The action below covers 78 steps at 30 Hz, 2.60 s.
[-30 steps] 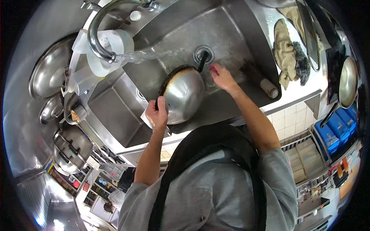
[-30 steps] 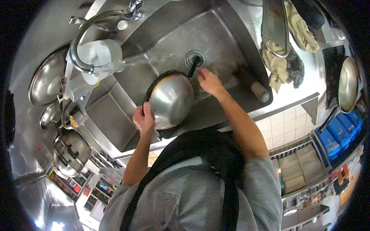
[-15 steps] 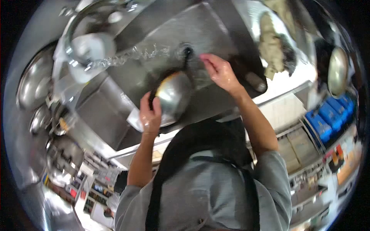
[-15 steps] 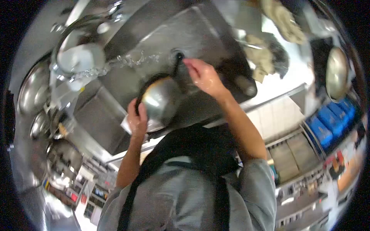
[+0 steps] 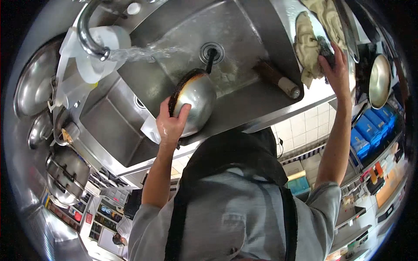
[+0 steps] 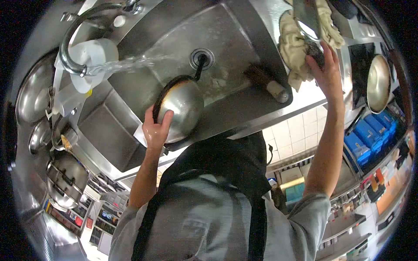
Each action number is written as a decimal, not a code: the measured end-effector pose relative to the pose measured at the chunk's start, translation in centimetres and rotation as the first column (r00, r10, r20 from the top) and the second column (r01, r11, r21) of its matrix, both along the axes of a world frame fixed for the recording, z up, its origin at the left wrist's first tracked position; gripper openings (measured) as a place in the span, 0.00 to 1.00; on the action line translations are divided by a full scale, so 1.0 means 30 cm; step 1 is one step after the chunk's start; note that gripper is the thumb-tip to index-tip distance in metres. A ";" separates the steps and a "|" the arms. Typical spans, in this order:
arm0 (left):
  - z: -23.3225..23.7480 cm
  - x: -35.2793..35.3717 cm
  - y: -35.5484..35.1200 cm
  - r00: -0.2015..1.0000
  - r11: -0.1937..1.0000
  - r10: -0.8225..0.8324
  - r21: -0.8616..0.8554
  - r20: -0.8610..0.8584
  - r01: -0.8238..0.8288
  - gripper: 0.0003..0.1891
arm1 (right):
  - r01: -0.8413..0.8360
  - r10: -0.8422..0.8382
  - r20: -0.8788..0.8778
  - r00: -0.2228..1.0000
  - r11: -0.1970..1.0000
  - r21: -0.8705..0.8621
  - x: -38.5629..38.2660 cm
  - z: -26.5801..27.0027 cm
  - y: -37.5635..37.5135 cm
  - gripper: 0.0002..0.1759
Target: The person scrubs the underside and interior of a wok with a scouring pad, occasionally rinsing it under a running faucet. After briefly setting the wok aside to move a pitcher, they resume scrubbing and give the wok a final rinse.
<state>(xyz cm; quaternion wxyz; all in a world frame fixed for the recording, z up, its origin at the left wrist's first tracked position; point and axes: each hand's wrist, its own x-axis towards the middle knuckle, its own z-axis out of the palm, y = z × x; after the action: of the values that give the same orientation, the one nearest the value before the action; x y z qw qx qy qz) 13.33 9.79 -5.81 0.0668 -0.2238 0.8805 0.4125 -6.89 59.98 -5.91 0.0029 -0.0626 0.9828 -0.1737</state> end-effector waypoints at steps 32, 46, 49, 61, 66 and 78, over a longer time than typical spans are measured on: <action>-0.014 -0.015 -0.045 0.995 0.990 -0.064 -0.132 -0.074 0.053 0.35 | -0.237 0.464 0.060 0.884 0.555 -0.797 0.246 -0.204 -1.208 0.07; -0.006 -0.006 -0.022 0.998 0.993 -0.068 -0.097 -0.010 0.067 0.34 | -0.229 0.480 0.134 0.867 0.622 -0.749 0.253 -0.185 -1.197 0.06; -0.006 -0.007 -0.024 0.995 0.984 -0.092 -0.152 0.028 0.095 0.34 | 0.077 0.345 0.453 0.822 0.721 -0.689 0.240 -0.258 -1.132 0.07; 0.003 -0.017 -0.011 0.997 0.996 -0.074 -0.058 -0.019 0.073 0.31 | 0.084 0.273 0.473 0.838 0.792 -0.605 0.249 -0.292 -1.096 0.08; 0.001 -0.009 -0.021 0.998 0.994 -0.063 -0.093 0.024 0.065 0.32 | 0.031 0.286 0.401 0.870 0.781 -0.623 0.228 -0.244 -1.165 0.08; -0.008 -0.006 -0.032 0.999 0.995 -0.045 -0.092 0.022 0.047 0.33 | 0.037 0.297 0.469 0.832 0.813 -0.581 0.209 -0.291 -1.143 0.10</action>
<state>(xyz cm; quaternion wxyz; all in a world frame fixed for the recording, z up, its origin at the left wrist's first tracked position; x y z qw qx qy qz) 13.14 8.84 -6.06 0.0749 -0.2105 0.9028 0.3674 -0.62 25.69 -14.62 0.2729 -0.0792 0.8371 -0.4675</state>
